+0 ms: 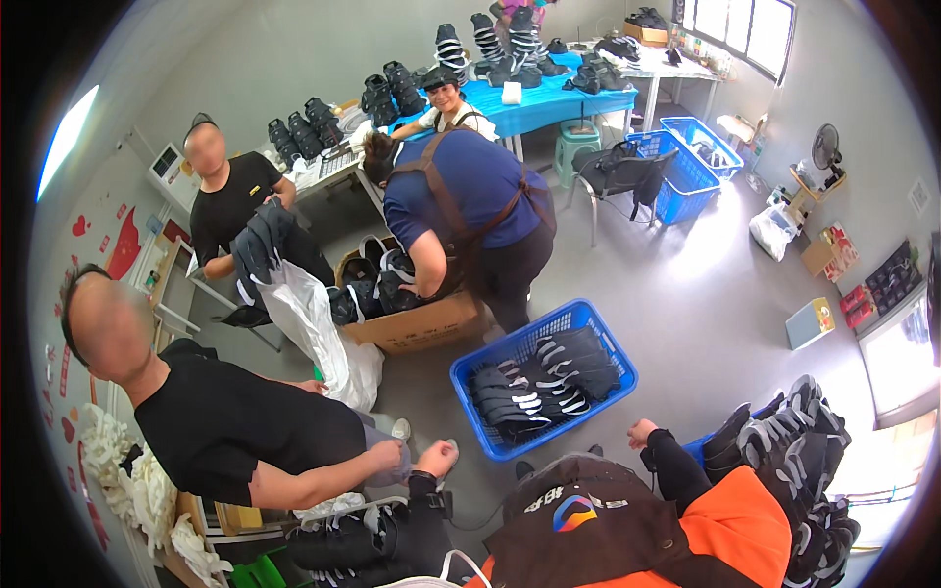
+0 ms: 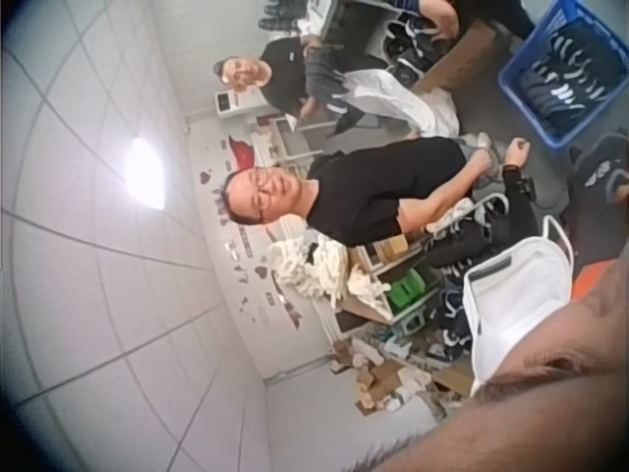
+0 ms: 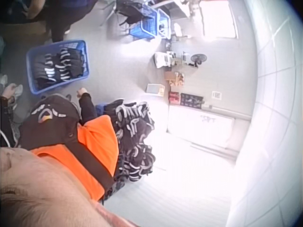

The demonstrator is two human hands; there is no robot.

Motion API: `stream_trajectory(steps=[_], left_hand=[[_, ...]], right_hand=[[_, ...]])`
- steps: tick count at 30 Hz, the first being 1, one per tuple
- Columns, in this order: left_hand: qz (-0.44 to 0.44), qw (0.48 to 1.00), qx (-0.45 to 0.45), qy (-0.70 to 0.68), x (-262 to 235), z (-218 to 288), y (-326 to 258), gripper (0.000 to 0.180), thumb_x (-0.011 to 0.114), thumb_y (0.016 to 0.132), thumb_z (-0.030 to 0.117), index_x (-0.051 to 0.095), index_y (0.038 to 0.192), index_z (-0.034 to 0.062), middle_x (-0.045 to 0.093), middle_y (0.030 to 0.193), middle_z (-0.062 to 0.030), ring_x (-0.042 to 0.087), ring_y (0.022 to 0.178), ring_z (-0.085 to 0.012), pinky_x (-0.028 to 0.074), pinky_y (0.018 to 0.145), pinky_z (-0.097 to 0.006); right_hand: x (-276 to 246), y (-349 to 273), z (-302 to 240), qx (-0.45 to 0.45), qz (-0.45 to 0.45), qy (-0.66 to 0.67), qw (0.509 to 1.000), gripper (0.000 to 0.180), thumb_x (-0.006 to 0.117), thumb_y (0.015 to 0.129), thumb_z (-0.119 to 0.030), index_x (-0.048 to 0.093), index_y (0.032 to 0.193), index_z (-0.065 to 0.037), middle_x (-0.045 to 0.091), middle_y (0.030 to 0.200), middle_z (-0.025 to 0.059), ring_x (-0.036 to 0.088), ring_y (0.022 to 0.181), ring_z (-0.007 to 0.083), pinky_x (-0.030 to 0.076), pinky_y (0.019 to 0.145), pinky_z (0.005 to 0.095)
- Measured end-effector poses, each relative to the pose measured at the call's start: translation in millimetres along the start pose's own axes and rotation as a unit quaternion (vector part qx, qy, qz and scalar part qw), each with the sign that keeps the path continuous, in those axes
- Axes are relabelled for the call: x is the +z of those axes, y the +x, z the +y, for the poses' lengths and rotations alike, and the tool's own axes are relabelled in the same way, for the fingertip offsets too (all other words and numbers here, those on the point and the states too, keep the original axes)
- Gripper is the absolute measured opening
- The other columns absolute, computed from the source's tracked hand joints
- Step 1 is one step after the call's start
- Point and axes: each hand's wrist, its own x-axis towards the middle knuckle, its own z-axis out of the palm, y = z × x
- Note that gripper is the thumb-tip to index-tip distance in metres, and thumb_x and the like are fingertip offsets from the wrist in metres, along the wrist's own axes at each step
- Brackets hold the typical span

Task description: Packing shoes into a large bag with coworkers in a manufacturing facility.

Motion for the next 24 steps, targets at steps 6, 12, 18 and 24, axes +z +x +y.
stream_trajectory(steps=[6, 12, 18, 24], left_hand=[[-0.163, 0.979, -0.075, -0.094, 74, 10, -13, 0.045, 0.070, 0.093, 0.041, 0.067, 0.115, 0.0027, 0.074, 0.098, -0.0087, 0.071, 0.082, -0.0180, 0.056, 0.074, -0.034], [-0.135, 0.983, -0.058, -0.107, 85, 32, -26, 0.040, 0.069, 0.096, 0.034, 0.065, 0.118, 0.0012, 0.072, 0.101, -0.0078, 0.070, 0.082, -0.0146, 0.056, 0.072, -0.030], [-0.080, 0.995, -0.036, -0.056, 73, 12, -44, 0.035, 0.067, 0.096, 0.033, 0.065, 0.114, 0.0034, 0.071, 0.092, -0.0046, 0.069, 0.077, -0.0134, 0.054, 0.071, -0.032], [-0.056, 0.996, -0.010, -0.070, 87, 18, -19, 0.033, 0.070, 0.091, 0.033, 0.068, 0.107, 0.0042, 0.073, 0.084, -0.0088, 0.071, 0.082, -0.0199, 0.055, 0.077, -0.035]], right_hand=[[1, -6, 1, -0.002, -0.006, -0.020, 1.000, 0.026, 0.057, 0.093, -0.019, 0.071, 0.098, 0.002, 0.076, 0.083, 0.0120, 0.074, 0.069, 0.0210, 0.059, 0.059, 0.0328], [5, 7, 10, -0.003, -0.023, -0.025, 0.999, 0.027, 0.055, 0.093, -0.018, 0.070, 0.100, 0.003, 0.076, 0.082, 0.0116, 0.074, 0.068, 0.0213, 0.059, 0.059, 0.0324], [39, 23, -25, -0.051, -0.066, -0.088, 0.993, 0.029, 0.054, 0.091, -0.021, 0.073, 0.088, 0.000, 0.077, 0.085, 0.0133, 0.073, 0.065, 0.0211, 0.059, 0.058, 0.0339], [42, 26, -60, -0.065, 0.071, 0.139, 0.986, 0.061, 0.071, 0.089, -0.041, 0.054, 0.131, 0.000, 0.063, 0.123, 0.0201, 0.063, 0.113, 0.0320, 0.057, 0.076, 0.0545]])
